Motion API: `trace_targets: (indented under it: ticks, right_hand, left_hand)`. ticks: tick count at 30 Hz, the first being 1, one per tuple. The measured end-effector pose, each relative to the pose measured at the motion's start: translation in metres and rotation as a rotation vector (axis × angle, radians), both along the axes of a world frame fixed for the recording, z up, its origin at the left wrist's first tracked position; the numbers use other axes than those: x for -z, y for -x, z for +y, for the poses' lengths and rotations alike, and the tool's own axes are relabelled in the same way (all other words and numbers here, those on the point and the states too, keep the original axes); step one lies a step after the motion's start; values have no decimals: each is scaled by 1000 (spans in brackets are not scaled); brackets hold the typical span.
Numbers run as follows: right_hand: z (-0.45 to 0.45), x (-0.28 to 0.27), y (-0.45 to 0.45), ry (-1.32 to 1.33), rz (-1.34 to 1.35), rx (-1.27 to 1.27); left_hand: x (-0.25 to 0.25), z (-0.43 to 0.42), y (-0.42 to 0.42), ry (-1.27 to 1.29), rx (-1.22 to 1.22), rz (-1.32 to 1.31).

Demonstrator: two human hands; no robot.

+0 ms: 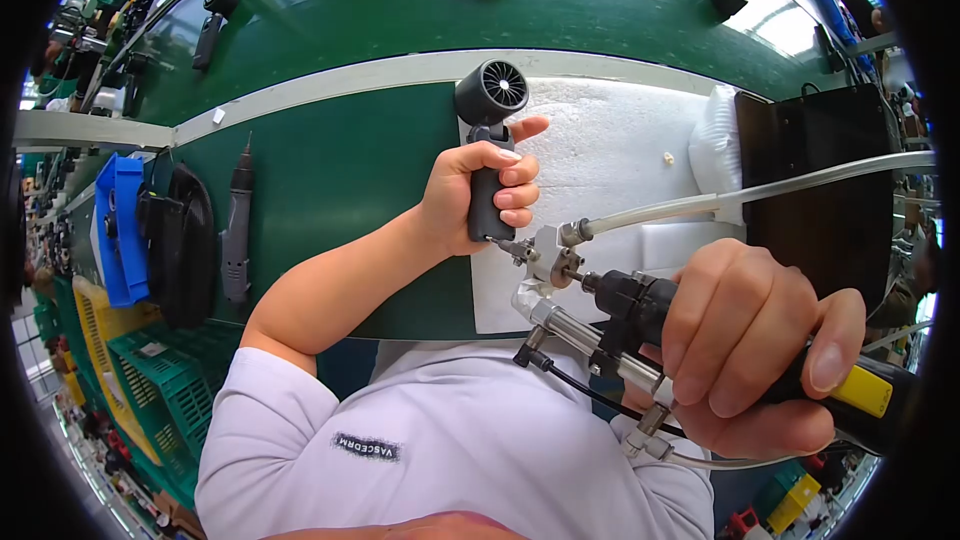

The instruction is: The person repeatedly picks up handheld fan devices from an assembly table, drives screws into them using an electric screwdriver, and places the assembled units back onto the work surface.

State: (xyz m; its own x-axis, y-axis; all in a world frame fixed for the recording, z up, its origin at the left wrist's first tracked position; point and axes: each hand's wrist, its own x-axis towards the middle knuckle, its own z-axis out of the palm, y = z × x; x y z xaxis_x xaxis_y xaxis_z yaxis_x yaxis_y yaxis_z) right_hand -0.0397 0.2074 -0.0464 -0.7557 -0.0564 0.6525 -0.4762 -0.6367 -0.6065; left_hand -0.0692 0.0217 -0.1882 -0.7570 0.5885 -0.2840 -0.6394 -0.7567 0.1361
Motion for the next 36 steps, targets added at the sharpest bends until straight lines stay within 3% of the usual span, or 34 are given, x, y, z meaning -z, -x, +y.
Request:
trace_targets:
  ticks: [17, 24, 36]
  right_hand:
    - [-21, 15, 9, 2, 20, -9]
    - [22, -19, 2, 50, 7, -43]
    - [13, 7, 5, -56, 40, -12]
  left_hand:
    - [1, -1, 3, 65, 64, 29]
    - [7, -8, 7, -48, 124, 33]
    - [10, -10, 9, -185, 108, 13]
